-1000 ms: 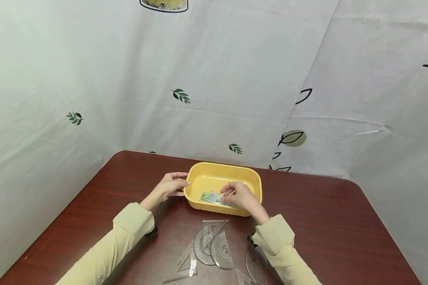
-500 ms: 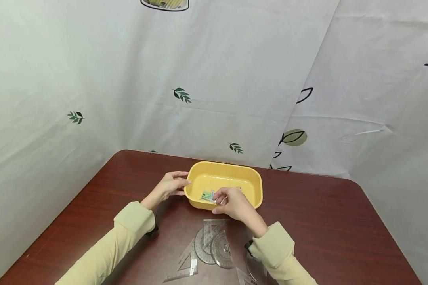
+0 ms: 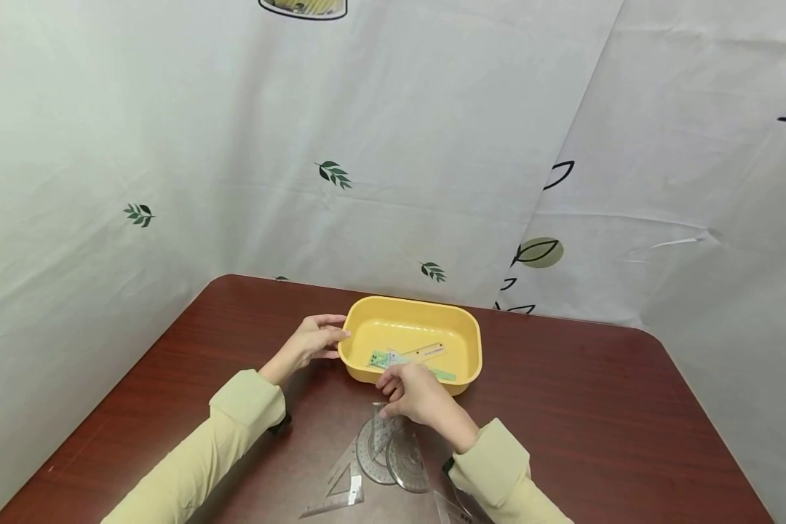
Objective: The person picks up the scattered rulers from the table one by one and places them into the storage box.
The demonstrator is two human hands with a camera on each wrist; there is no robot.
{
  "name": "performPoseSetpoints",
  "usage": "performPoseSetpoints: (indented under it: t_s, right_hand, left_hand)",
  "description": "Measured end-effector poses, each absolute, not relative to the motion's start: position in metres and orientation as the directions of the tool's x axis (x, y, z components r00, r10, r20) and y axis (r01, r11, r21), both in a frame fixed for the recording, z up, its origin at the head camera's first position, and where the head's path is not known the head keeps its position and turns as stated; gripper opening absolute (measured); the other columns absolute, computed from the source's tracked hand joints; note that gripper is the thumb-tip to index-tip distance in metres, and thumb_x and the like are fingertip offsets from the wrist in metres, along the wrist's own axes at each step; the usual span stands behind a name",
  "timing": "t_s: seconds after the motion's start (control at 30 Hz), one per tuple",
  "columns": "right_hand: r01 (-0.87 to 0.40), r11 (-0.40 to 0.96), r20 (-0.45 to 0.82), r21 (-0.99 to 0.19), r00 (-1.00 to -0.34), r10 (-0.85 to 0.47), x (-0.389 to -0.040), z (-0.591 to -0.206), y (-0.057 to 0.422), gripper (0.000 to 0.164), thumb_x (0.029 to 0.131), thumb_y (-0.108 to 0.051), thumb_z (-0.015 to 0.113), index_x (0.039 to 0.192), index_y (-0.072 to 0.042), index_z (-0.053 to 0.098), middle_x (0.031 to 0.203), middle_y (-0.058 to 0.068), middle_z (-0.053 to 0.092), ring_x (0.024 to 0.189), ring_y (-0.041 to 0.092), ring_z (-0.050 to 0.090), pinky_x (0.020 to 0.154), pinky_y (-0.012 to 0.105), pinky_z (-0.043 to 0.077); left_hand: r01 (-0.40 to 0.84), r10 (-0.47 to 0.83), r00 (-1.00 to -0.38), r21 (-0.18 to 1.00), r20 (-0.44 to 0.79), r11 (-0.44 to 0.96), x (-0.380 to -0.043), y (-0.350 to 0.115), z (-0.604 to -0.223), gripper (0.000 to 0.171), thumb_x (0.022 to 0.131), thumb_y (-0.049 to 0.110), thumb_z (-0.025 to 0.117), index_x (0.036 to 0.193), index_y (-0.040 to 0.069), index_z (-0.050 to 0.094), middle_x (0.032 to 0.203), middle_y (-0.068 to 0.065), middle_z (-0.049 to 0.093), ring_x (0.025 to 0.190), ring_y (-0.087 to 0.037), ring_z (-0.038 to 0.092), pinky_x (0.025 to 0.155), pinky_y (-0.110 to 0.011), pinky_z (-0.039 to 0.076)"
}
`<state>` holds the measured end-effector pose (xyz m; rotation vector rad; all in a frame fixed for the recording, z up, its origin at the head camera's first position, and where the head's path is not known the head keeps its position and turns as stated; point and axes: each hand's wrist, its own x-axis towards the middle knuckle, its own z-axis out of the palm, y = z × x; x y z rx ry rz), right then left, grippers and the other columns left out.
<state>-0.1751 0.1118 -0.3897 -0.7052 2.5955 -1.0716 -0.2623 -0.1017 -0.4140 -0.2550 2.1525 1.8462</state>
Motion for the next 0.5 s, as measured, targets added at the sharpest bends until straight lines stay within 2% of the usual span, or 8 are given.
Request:
performPoseSetpoints:
  t_s: [0.2,0.3,0.5]
  right_hand:
    - [-0.366,0.662,-0.081,-0.653,-0.836,-0.542,-0.171,-0.394,0.105,0.035,0.063,-0.007,0.080,0.094,-0.003,0.064,0.085,0.006,0.065,0.077,0.016,0.059,0.067,0.024,0.052]
    - [-0.368,0.696,-0.118,-0.616,-0.831,-0.543,-0.168,-0.395,0.103,0.039,0.062,-0.008,0.081,0.096,-0.004,0.064,0.089,0.006,0.066,0.083,0.018,0.060,0.073,0.030,0.052]
    - [-0.402,0.769,-0.157,-0.497,-0.830,-0.535,-0.161,-0.401,0.100,0.047,0.061,-0.016,0.083,0.103,-0.005,0.064,0.102,0.006,0.065,0.098,0.021,0.059,0.083,0.034,0.050]
  left_hand:
    - [-0.314,0.055,-0.943,0.931,-0.329,0.185,-0.261,-0.101,-0.412,0.041,0.081,0.010,0.065,0.121,0.010,0.054,0.103,-0.019,0.063,0.075,-0.022,0.066,0.052,-0.023,0.056]
    - [-0.320,0.049,-0.942,0.929,-0.333,0.185,-0.261,-0.102,-0.411,0.041,0.081,0.010,0.065,0.121,0.011,0.054,0.104,-0.018,0.063,0.076,-0.023,0.066,0.052,-0.023,0.056]
    - [-0.319,0.050,-0.942,0.930,-0.332,0.181,-0.261,-0.102,-0.411,0.042,0.081,0.009,0.065,0.121,0.010,0.054,0.101,-0.017,0.064,0.072,-0.021,0.066,0.052,-0.023,0.056]
